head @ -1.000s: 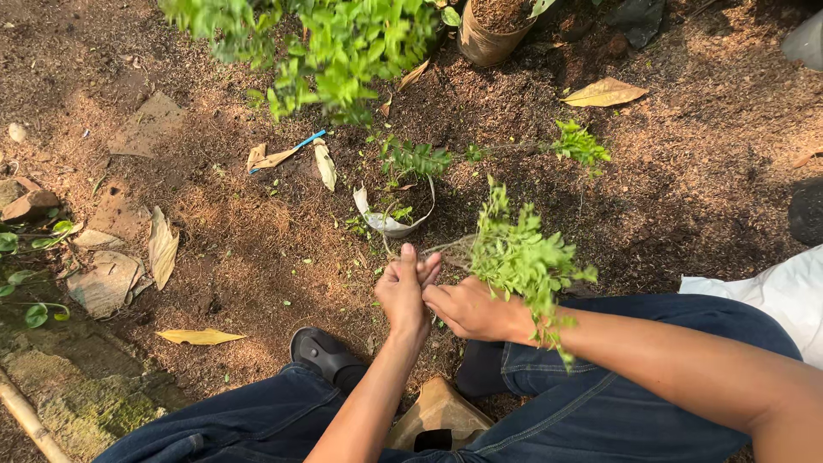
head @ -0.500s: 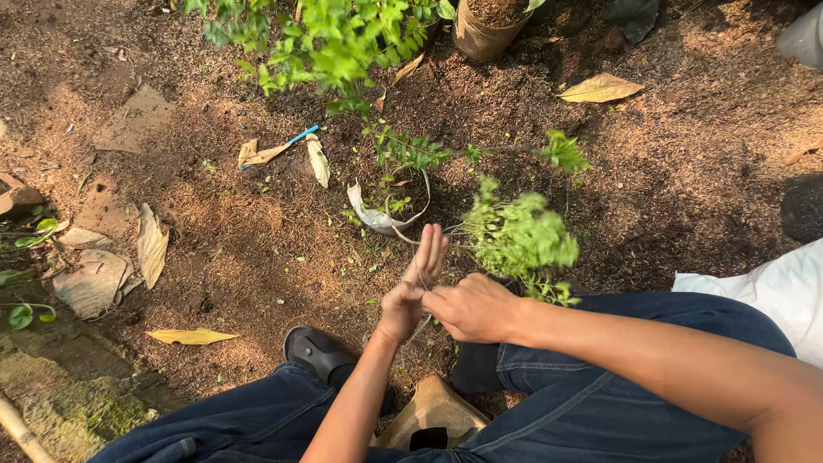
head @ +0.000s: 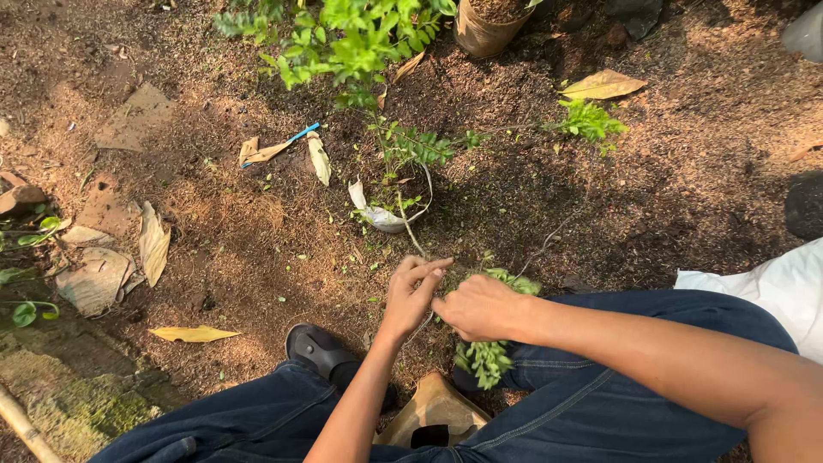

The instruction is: The person sits on the ground and ties small green plants to a thin vertical support using a string. They wrap the string around the plant and support, then tie a knot to secure it.

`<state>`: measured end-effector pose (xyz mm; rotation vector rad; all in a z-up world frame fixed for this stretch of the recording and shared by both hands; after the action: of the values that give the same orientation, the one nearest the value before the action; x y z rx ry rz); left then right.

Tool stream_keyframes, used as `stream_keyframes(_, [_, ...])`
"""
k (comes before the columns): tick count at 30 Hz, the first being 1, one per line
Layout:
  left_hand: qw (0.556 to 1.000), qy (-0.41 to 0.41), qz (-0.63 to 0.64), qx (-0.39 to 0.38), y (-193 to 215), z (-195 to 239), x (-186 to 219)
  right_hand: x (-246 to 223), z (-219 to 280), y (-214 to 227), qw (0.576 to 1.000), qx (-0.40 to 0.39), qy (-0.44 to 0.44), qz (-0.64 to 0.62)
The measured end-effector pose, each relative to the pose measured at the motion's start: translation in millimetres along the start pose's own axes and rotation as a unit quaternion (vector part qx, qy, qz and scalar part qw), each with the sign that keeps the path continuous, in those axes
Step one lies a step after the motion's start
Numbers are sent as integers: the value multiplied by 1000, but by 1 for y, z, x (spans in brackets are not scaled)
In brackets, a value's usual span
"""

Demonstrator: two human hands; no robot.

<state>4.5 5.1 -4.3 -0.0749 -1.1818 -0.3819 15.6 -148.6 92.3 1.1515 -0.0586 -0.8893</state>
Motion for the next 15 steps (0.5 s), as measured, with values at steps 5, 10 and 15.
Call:
stream_keyframes(5, [985, -169, 39, 4, 5, -5, -8, 2, 2, 15, 999, 11, 23, -42])
stream_keyframes(10, [933, -97, 338, -76, -4, -9, -41, 3, 6, 44, 995, -14, 52, -89])
stream_keyframes(15, [932, -18, 357, -64, 6, -12, -58, -5, 8, 62, 988, 1, -57, -146])
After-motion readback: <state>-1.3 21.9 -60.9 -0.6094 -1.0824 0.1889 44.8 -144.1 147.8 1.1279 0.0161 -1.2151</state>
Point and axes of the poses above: each hand's wrist, its own z-axis away from the middle knuckle, its own y-axis out of the back of the hand, x = y × z, the point moved 1 cm from there along -z, towards the middle knuckle, and after that the axes turned 5 degrees about -z, right-handed, at the moved point
